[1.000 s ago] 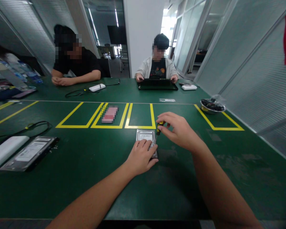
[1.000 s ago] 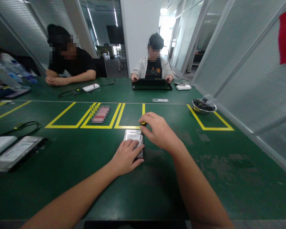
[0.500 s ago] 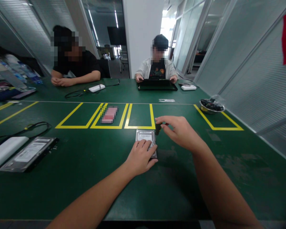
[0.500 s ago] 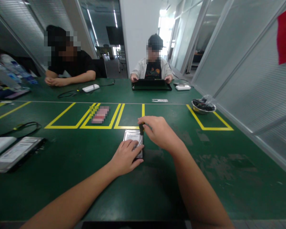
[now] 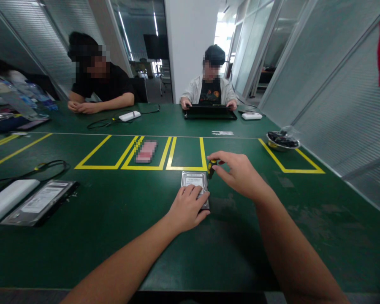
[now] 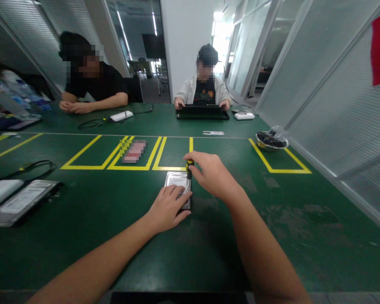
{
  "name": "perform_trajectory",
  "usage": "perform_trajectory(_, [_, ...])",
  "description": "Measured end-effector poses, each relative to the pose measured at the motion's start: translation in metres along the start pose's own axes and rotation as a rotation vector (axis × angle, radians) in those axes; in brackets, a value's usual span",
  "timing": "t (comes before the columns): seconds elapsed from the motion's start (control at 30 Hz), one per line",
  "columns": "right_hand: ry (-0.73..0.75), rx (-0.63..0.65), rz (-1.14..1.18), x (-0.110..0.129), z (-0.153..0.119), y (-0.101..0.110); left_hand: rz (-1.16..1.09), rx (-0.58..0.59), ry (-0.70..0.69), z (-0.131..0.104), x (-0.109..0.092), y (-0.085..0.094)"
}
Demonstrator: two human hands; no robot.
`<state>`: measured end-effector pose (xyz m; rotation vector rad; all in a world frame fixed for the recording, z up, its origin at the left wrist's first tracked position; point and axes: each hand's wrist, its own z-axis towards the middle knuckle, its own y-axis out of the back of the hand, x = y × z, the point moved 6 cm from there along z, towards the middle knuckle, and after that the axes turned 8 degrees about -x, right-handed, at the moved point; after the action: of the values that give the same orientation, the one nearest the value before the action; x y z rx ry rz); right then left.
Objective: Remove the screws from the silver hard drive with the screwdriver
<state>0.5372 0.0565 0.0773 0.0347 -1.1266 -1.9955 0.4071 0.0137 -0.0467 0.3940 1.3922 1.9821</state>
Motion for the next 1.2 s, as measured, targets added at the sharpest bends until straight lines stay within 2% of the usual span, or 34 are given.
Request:
perform_trajectory(0.1, [0.005, 0.031, 0.016, 0.0004, -0.0010, -0.0016, 0.003, -0.002, 0.000, 0.0000, 0.0001, -0.0006])
perform_trajectory(0.3, [0.099, 0.009, -0.015, 0.0055, -0.0008, 0.0003, 0.010, -0.008, 0.000, -0.0003, 0.0001, -0.0005])
perform_trajectory(0.57, [0.077, 0.017, -0.107, 0.0083, -0.0016, -0.0003, 0.003, -0.016, -0.006, -0.0001, 0.0003, 0.0001])
perform_trajectory(0.87, [0.118, 0.016, -0.036, 0.0095, 0.0006, 0.0004, -0.008, -0.013, -0.002, 0.0002, 0.0001, 0.0007])
perform_trajectory(1.2, [0.013, 0.014, -0.118, 0.0064, 0.0022, 0.0001, 0.007, -0.006, -0.005, -0.0010, 0.0002, -0.0011])
